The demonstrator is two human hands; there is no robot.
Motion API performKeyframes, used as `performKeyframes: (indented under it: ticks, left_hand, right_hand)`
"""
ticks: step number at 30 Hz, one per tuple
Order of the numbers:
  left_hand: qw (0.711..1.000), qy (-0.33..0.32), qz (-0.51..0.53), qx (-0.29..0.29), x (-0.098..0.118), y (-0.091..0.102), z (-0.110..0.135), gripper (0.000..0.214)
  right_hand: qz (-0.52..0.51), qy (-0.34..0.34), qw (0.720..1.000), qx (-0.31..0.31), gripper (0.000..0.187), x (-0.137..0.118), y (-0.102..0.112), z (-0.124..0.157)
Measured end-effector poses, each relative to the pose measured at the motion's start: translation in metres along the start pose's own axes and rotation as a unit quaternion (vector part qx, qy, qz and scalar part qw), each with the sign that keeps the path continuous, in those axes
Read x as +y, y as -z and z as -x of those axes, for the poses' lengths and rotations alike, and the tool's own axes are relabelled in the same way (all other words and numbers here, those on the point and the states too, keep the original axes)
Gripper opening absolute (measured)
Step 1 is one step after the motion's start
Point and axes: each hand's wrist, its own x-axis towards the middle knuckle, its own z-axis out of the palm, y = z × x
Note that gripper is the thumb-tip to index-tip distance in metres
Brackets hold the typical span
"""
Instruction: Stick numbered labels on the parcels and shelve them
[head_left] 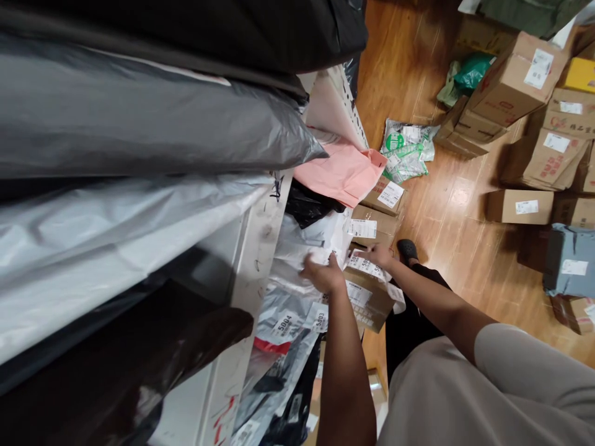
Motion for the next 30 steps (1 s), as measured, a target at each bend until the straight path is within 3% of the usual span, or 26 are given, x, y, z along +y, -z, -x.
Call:
performKeyframes:
  ticks: [2, 3, 6, 8, 13, 15, 19, 22, 26, 30]
  left_hand:
    - [0.996, -0.072, 0.008, 0.043, 0.005, 0.005, -0.008, 0.082]
    - [0.990, -0.134, 0.026, 0.035, 0.007, 0.007, -0.014, 0.080]
    - [0.947, -0.292, 0.100, -0.095, 0.013, 0.006, -0.040, 0.029]
    - [0.928, -0.312, 0.128, -0.161, 0.012, 0.003, -0.056, 0.015]
    - [0.931, -0.193, 0.246, -0.188, 0.004, -0.002, -0.065, 0.021]
    - [0.935, -0.153, 0.274, -0.168, 0.006, -0.004, -0.064, 0.026]
    - [0.956, -0.132, 0.236, -0.109, 0.021, -0.012, -0.069, 0.017]
    - [0.965, -0.113, 0.218, -0.094, 0.033, -0.020, -0.074, 0.016]
    - [0.973, -0.101, 0.194, -0.068, 0.042, -0.025, -0.075, 0.021]
    - [0.978, -0.101, 0.167, -0.070, 0.044, -0.025, -0.072, 0.021]
  right_hand:
    - [-0.023, 0.021, 0.999, -0.011, 0.061, -0.010, 0.011, 0.002]
    - [-0.045, 0.040, 0.998, -0.031, 0.060, -0.018, 0.014, 0.002]
    - [-0.122, 0.107, 0.978, -0.132, 0.056, -0.046, 0.011, -0.004]
    - [-0.144, 0.144, 0.964, -0.171, 0.053, -0.065, 0.001, -0.012]
    - [-0.049, 0.173, 0.972, -0.153, 0.049, -0.098, -0.025, -0.030]
    - [0.013, 0.181, 0.974, -0.135, 0.052, -0.104, -0.029, -0.032]
    - [0.080, 0.194, 0.975, -0.068, 0.058, -0.105, -0.034, -0.032]
    - [0.062, 0.162, 0.985, -0.022, 0.062, -0.100, -0.038, -0.029]
    - [-0.026, 0.134, 0.989, -0.052, 0.060, -0.090, -0.042, -0.022]
    - [-0.044, 0.045, 0.997, 0.046, 0.061, -0.082, -0.047, -0.011]
